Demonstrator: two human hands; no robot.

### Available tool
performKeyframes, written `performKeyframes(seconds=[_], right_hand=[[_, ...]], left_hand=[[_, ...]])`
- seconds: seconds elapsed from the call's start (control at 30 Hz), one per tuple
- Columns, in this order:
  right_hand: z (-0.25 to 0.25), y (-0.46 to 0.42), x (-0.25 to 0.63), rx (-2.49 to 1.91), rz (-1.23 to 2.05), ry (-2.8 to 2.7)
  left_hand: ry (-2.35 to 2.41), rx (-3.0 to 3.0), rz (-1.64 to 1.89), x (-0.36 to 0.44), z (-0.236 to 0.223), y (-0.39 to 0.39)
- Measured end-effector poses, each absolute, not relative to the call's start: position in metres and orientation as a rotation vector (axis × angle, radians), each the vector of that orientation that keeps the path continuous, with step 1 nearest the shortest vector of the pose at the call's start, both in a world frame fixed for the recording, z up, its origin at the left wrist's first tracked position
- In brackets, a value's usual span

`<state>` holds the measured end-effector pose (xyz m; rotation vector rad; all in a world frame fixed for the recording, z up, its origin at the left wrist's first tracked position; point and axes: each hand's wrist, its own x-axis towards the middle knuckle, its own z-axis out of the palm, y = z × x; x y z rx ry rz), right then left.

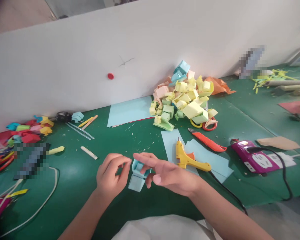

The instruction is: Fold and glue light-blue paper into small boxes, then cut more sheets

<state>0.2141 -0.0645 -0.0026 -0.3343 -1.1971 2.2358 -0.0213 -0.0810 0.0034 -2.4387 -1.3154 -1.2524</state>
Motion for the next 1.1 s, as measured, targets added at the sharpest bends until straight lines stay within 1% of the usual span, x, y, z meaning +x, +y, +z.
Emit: performKeyframes(seconds=[0.13, 0.27, 0.37, 0.47, 0.57, 0.67, 0.87, 1.0, 1.1], right_hand=[[-0.003, -0.07, 0.242, -0.557, 1.99, -1.406], [-0.004, -0.079, 0.276, -1.027, 1.59, -1.632], [-0.008, -0.086, 0.296, -1.329, 1.183, -1.726], [-0.02, -0.09, 0.309, -1.495, 0.696, -1.908], [-0.034, -0.093, 0.316, -1.558, 0.435, -2.073], [-0.044, -0.093, 0.316, -1.595, 0.348, -2.167], [-0.054, -0.085, 0.311, -1.638, 0.279, -2.264], [-0.056, -0.082, 0.311, -1.643, 0.305, -2.265], [-0.056, -0.082, 0.31, -1.642, 0.326, -2.245]], left_hand=[[-1.409, -2.429, -1.295, -0.036, 0.001, -0.084], [-1.535, -2.399, -1.248, -0.058, -0.004, -0.087], [-1.634, -2.393, -1.167, -0.072, -0.009, -0.093], [-1.61, -2.506, -1.021, -0.078, -0.012, -0.103], [-1.454, -2.746, -0.763, -0.076, -0.015, -0.115], [-1.265, -2.796, -0.631, -0.069, -0.022, -0.122], [-0.972, -2.749, -0.563, -0.059, -0.028, -0.11], [-0.866, -2.826, -0.61, -0.055, -0.015, -0.099], [-0.953, -2.908, -0.724, -0.05, -0.004, -0.094]])
